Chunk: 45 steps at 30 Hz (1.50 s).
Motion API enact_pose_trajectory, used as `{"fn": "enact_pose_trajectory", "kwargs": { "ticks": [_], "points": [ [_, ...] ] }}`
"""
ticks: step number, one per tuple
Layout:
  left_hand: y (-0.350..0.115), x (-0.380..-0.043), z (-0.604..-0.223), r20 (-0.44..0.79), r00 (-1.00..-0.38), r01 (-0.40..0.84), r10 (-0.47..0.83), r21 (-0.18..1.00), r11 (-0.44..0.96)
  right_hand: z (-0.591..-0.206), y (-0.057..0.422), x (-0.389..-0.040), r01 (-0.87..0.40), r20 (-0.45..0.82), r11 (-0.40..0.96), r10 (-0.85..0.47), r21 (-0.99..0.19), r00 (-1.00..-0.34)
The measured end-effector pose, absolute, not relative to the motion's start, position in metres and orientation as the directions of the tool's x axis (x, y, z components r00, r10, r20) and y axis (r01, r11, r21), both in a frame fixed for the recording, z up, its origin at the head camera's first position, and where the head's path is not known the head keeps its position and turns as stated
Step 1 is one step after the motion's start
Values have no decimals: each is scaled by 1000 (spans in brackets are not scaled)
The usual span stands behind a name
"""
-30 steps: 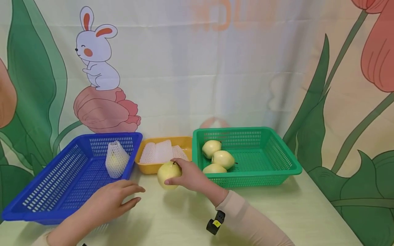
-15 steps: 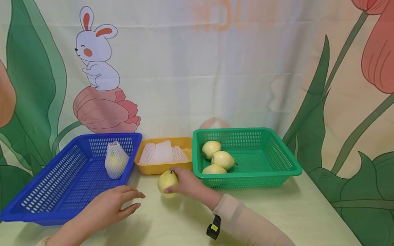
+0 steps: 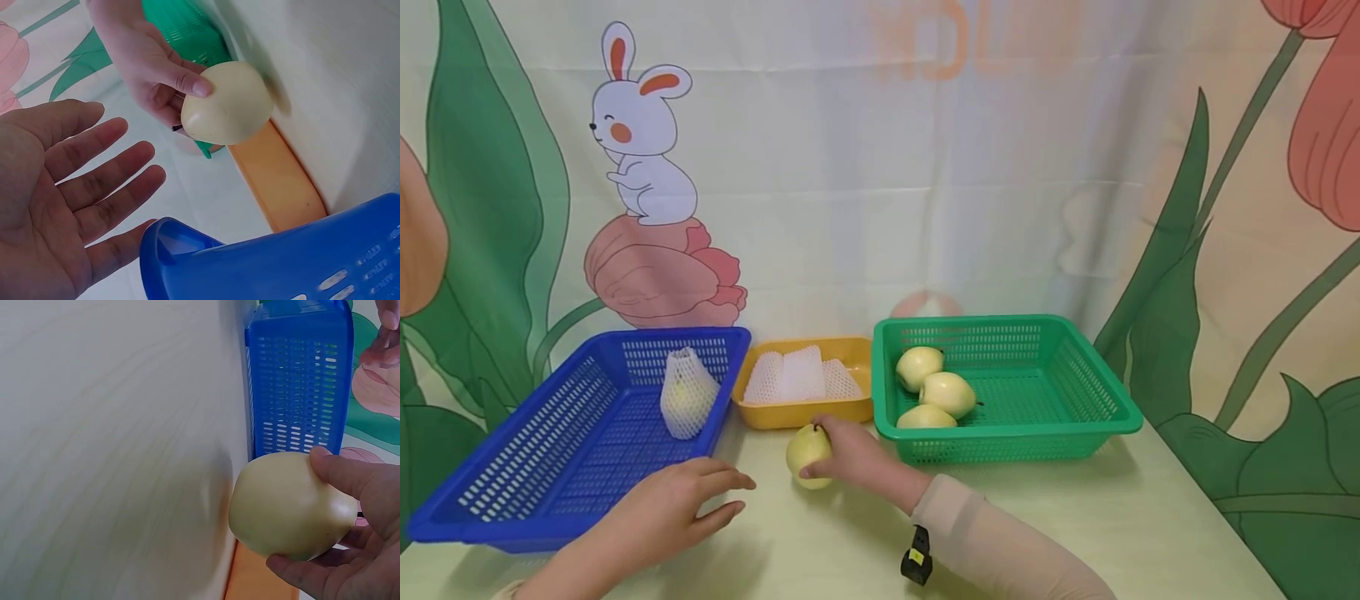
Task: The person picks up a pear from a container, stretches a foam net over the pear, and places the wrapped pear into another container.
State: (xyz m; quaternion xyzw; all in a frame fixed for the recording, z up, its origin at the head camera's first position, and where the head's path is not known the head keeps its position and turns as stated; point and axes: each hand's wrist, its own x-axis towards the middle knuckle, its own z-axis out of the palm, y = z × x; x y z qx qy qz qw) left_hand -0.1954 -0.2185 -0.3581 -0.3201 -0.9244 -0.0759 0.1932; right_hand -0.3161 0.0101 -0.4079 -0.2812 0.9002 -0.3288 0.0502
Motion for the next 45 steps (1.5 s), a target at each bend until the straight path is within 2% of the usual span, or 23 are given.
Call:
{"fn": "enact_pose_trajectory", "kwargs": {
  "ticks": [17,29,40,45],
  "points": [
    [-218,-195,-359,386,-736,611,557,23,791,-414,7,-325,-464,94,615,-536,-638,-839],
    [-218,-196,-361,385,-725,623,571,13,782,-413,4,-327,-509,83,621,-583,-596,-808],
    [-219,-195,-348,331,-778,576,535,35,816,-406,7,-323,-499,62,631,-582,-593,-811],
    [-218,-195,-339,294,-796,562,529,36,827,-394,13,-312,-522,91,634,-583,-570,-807]
  ]
}}
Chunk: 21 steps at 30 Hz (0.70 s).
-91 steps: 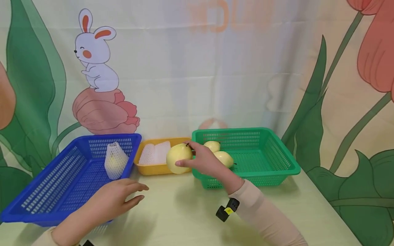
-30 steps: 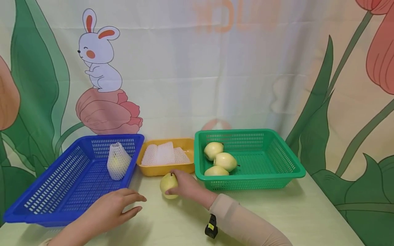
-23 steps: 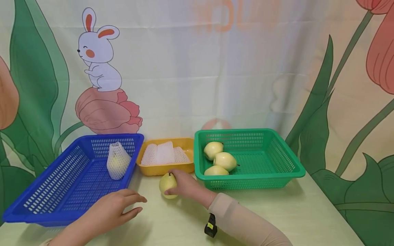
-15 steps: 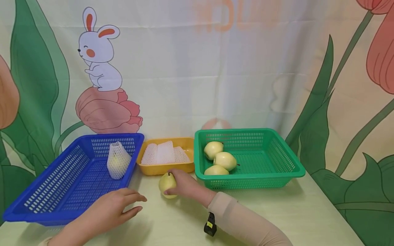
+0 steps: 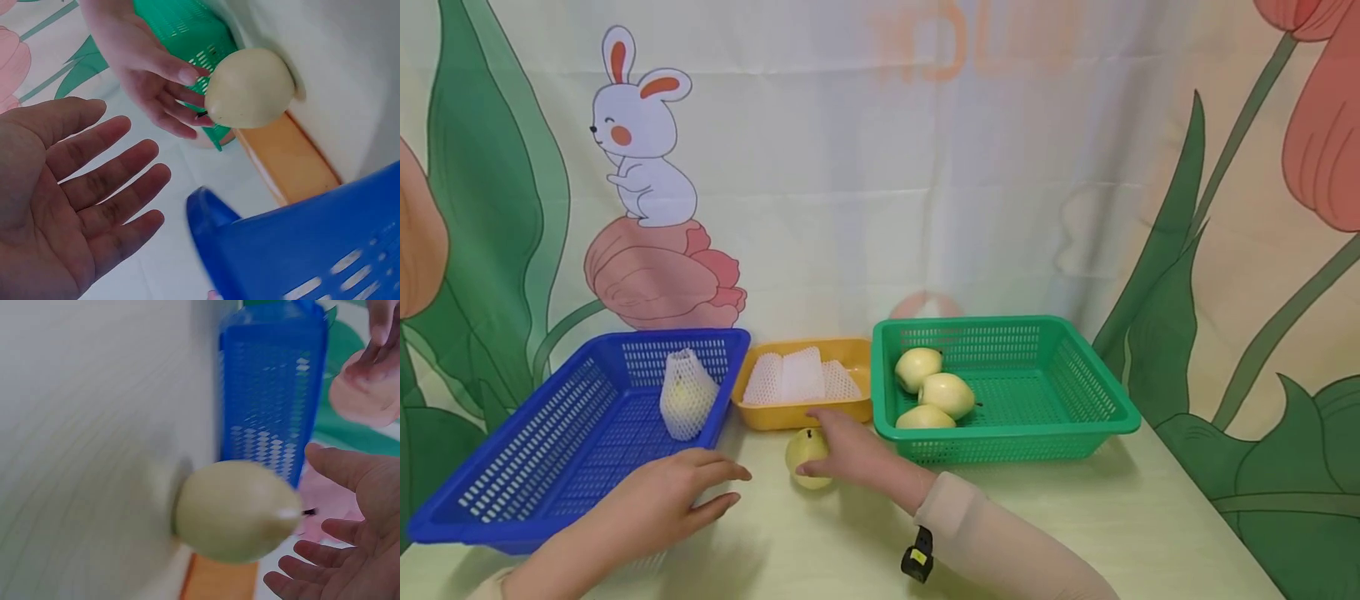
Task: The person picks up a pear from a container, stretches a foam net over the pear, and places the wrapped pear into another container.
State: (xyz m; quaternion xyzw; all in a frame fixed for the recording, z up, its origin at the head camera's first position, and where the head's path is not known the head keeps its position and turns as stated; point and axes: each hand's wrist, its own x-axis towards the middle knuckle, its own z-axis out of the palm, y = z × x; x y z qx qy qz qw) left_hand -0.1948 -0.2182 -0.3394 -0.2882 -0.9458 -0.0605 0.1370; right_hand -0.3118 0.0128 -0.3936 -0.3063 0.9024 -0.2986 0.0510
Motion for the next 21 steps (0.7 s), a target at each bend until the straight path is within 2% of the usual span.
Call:
{"fn": "enact_pose_trajectory", "kwargs": {
  "ticks": [9,21],
  "points": [
    [-212,-202,-299,220,-864,483,454,98,870,-370,35,-272,-669,201,579,-667,-466,-717],
    [-197,-238,-262,164,-868,495,469,193,847,-361,61,-229,-702,120,574,-732,-422,-670]
  ]
}}
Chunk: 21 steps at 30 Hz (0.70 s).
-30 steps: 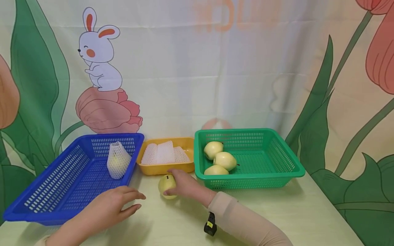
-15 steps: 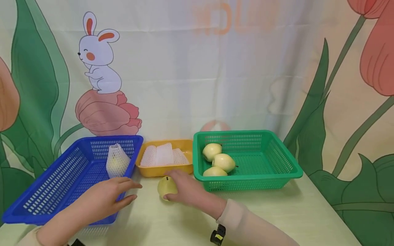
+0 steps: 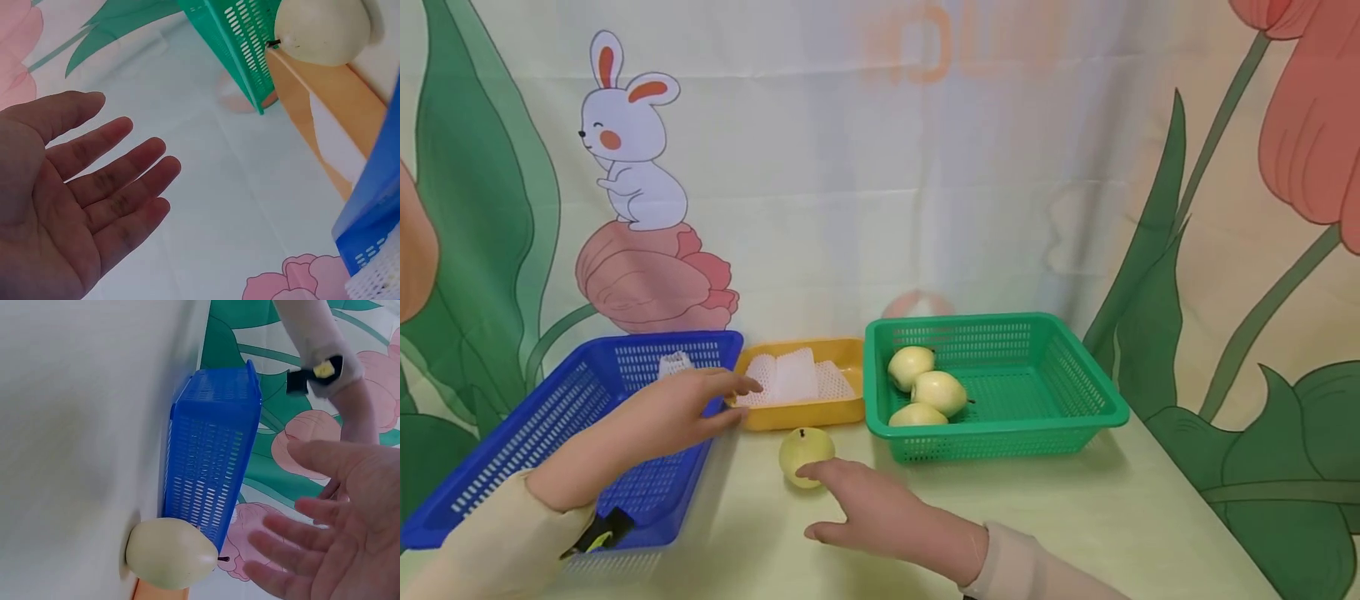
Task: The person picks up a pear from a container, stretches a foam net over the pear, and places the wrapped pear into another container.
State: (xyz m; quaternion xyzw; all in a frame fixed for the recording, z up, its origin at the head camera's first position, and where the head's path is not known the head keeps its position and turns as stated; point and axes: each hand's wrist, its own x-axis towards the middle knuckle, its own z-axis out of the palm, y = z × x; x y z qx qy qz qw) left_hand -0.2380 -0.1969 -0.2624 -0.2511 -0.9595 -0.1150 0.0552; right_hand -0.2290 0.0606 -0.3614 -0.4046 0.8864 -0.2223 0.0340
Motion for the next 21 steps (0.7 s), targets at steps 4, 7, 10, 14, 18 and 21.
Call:
{"fn": "enact_pose_trajectory", "kwargs": {
  "ticks": [4,7,10,14,18,21],
  "points": [
    [-193,-260,-259,157,-873,487,462,220,845,-360,66,-222,-726,47,559,-779,-402,-625],
    [-191,-278,-258,142,-878,479,457,234,846,-359,69,-218,-758,-2,542,-814,-364,-581],
    [-189,-296,-259,127,-886,463,445,231,856,-360,71,-214,-780,-30,530,-832,-332,-553],
    [-183,-315,-259,118,-895,446,430,231,864,-361,73,-211,-791,-32,523,-840,-317,-542],
    [-174,-330,-259,99,-899,439,427,228,869,-360,75,-211,-808,-29,505,-853,-302,-522],
    [-168,-341,-263,71,-900,434,430,218,874,-358,77,-211,-820,-26,489,-863,-296,-505]
  ]
}}
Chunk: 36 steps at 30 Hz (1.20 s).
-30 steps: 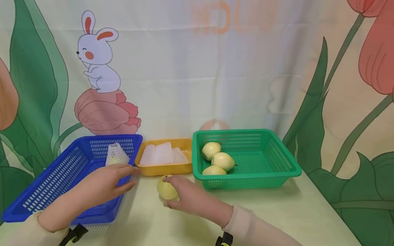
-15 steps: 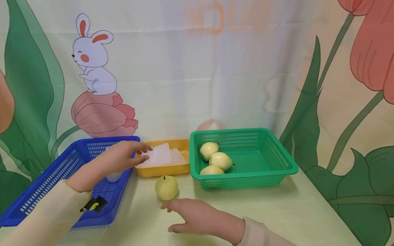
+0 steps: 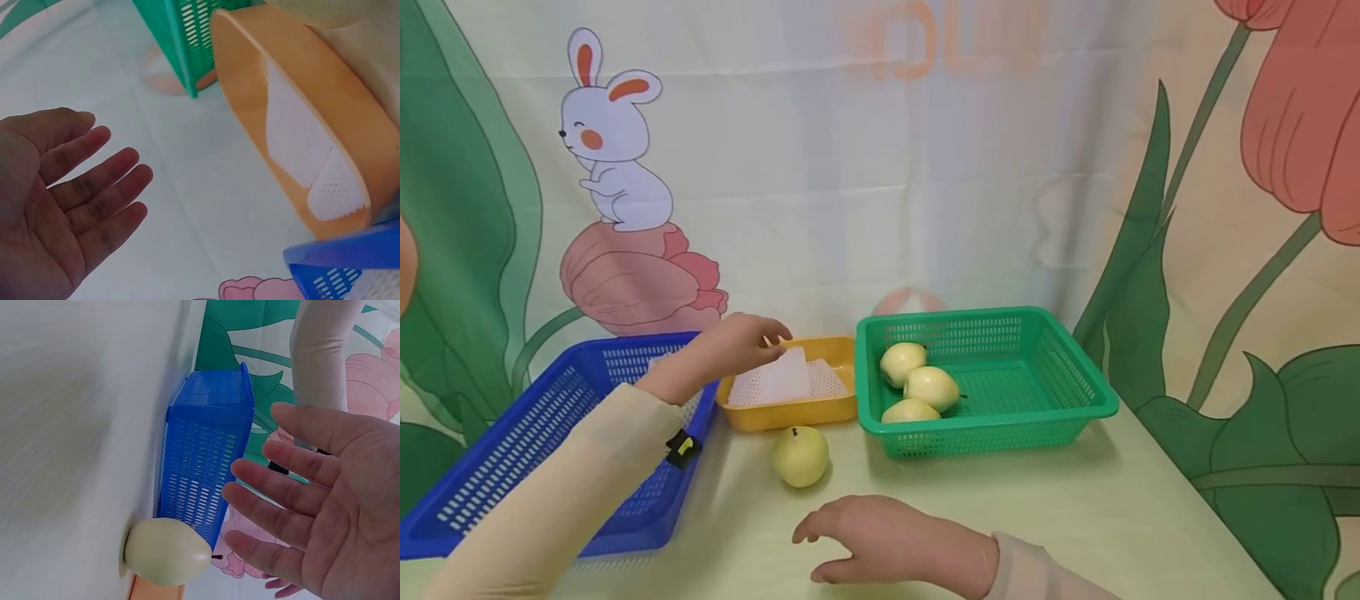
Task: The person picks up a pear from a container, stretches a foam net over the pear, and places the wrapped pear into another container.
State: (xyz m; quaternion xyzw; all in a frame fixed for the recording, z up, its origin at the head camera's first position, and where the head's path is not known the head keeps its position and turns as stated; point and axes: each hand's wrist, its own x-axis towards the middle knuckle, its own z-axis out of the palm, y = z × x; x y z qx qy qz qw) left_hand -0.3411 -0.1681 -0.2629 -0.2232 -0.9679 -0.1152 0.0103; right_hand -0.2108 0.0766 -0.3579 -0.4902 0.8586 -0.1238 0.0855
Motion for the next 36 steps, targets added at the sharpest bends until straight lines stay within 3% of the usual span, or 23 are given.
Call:
{"fn": "enact_pose_trajectory", "kwargs": {
  "ticks": [11,18,25,30,36],
  "points": [
    [-146,-380,-283,-64,-930,341,361,216,915,-357,78,-213,-854,32,439,-885,-278,-465],
    [-144,-399,-301,-157,-938,291,309,125,948,-356,80,-214,-842,18,450,-879,-297,-476],
    [-143,-404,-321,-234,-955,148,184,162,976,-356,81,-214,-843,24,455,-876,-286,-481],
    [-139,-403,-334,-216,-971,64,102,176,982,-356,80,-214,-840,22,459,-874,-289,-485],
    [-132,-405,-346,-152,-981,92,118,170,981,-358,80,-216,-837,7,459,-876,-298,-482]
  ]
}}
